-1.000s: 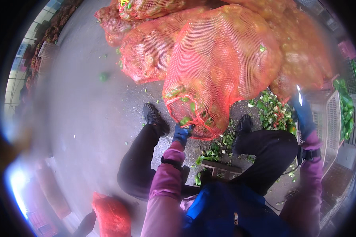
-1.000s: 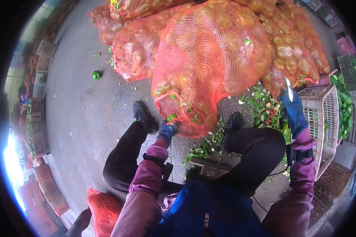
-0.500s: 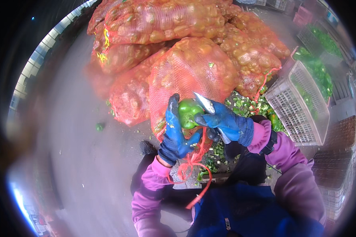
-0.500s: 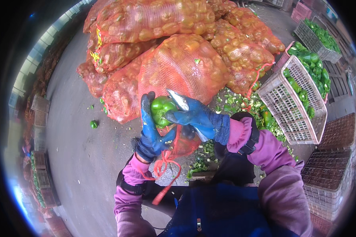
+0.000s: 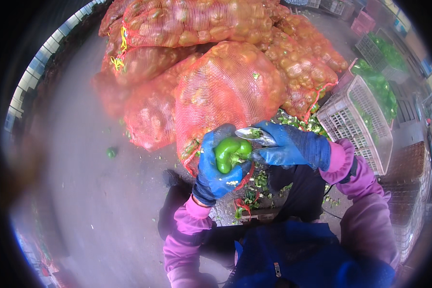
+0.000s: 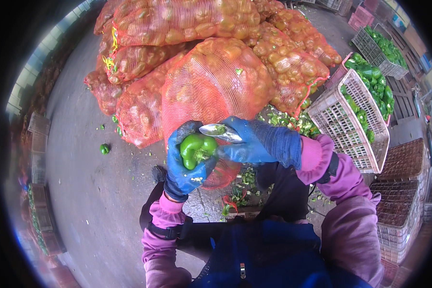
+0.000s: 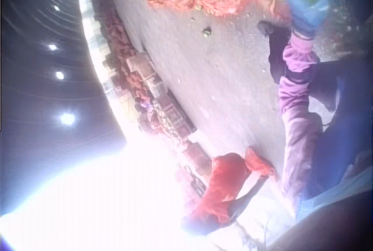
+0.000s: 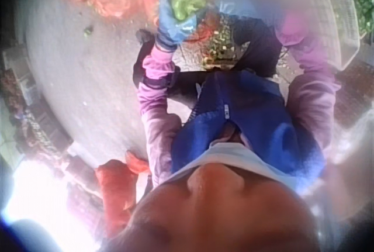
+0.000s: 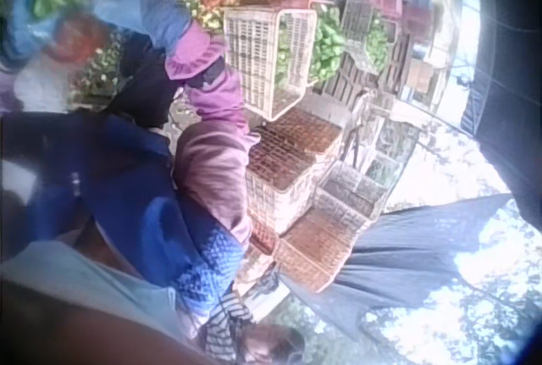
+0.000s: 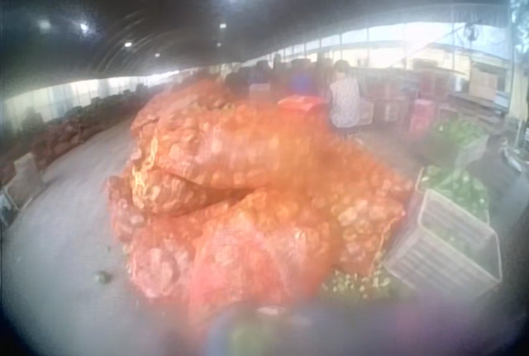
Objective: The person holds a green pepper and uses a small knife to remove the stem and core before placing the pepper into a large mesh bag.
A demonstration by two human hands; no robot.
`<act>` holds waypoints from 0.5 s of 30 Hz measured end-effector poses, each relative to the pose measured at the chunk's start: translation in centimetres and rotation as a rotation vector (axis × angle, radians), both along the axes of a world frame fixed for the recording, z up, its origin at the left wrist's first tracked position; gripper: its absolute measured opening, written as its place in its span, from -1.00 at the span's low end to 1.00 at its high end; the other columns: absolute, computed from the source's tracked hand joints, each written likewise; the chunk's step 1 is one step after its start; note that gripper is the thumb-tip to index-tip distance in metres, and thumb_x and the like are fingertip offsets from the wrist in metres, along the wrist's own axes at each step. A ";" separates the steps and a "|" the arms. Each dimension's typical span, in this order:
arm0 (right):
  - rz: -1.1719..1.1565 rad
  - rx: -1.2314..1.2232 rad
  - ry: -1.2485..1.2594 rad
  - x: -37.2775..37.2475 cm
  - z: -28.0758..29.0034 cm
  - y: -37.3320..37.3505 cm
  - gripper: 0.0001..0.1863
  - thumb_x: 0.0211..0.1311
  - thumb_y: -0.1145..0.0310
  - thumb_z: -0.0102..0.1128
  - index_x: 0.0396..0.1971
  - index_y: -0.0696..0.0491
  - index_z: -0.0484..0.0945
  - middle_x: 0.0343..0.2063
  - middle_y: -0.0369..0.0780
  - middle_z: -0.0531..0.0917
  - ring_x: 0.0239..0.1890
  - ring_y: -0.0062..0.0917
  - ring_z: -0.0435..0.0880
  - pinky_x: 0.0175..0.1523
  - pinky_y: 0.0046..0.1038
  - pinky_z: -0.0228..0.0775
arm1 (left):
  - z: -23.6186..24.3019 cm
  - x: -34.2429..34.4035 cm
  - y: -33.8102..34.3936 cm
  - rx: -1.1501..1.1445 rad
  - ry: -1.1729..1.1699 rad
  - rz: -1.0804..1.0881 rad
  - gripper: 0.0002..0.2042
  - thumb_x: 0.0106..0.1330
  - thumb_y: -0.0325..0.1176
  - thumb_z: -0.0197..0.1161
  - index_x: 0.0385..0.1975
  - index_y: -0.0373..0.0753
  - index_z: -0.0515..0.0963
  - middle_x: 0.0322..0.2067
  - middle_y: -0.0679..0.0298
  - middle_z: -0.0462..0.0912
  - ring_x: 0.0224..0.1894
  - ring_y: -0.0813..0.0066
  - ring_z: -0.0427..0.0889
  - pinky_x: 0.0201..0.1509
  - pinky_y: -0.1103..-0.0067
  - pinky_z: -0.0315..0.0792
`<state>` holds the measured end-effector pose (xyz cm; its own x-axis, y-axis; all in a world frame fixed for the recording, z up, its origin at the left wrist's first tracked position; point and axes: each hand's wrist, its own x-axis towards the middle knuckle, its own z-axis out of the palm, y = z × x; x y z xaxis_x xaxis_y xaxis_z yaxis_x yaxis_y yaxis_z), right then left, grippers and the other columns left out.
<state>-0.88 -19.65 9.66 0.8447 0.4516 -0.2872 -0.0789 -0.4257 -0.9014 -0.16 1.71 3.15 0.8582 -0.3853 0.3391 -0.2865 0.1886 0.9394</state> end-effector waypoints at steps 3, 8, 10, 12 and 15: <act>0.111 -0.403 -0.593 -1.4 -0.4 -1.5 -0.68 0.18 0.19 0.19 -0.17 0.04 0.40 -0.62 -0.13 0.53 -0.63 -0.26 0.55 -0.54 -0.29 0.37 | -0.6 0.5 0.5 -0.013 -0.048 0.024 -0.27 -0.05 -0.62 0.33 0.20 -0.32 0.17 0.02 0.16 0.41 0.03 0.41 0.48 0.11 0.47 0.41; 0.203 -0.599 -0.701 -3.3 0.3 -1.5 -0.81 0.26 0.29 0.04 -0.20 0.04 0.42 -0.62 -0.10 0.54 -0.58 -0.19 0.58 -0.49 -0.24 0.39 | -0.7 0.0 0.0 -0.191 0.071 -0.023 -0.16 -0.17 -0.57 0.42 0.23 -0.33 0.15 -0.04 0.18 0.41 -0.03 0.40 0.48 0.11 0.46 0.40; 0.201 -0.648 -0.765 -3.1 0.2 -1.6 -0.82 0.30 0.32 -0.06 -0.22 0.08 0.44 -0.59 -0.11 0.55 -0.54 -0.21 0.60 -0.48 -0.25 0.39 | -1.3 0.1 0.0 -0.036 -0.057 0.046 -0.15 -0.16 -0.54 0.44 0.22 -0.35 0.14 -0.04 0.16 0.41 -0.02 0.38 0.48 0.11 0.45 0.40; 0.212 -0.718 -0.736 -2.8 0.5 -0.8 -0.79 0.31 0.32 -0.12 -0.27 0.12 0.46 -0.53 -0.09 0.57 -0.48 -0.19 0.61 -0.44 -0.24 0.41 | -1.4 -0.3 0.0 0.095 -0.078 0.167 -0.16 -0.17 -0.45 0.49 0.19 -0.41 0.19 -0.04 0.13 0.41 -0.02 0.32 0.48 0.10 0.44 0.40; 0.184 -0.683 -0.716 -2.8 1.3 -0.6 -0.79 0.31 0.32 -0.12 -0.25 0.11 0.46 -0.52 -0.08 0.57 -0.47 -0.18 0.62 -0.43 -0.23 0.42 | -1.9 -0.5 -0.6 0.203 -0.140 0.154 -0.23 -0.13 -0.51 0.45 0.17 -0.38 0.21 -0.06 0.11 0.44 -0.04 0.34 0.50 0.10 0.44 0.40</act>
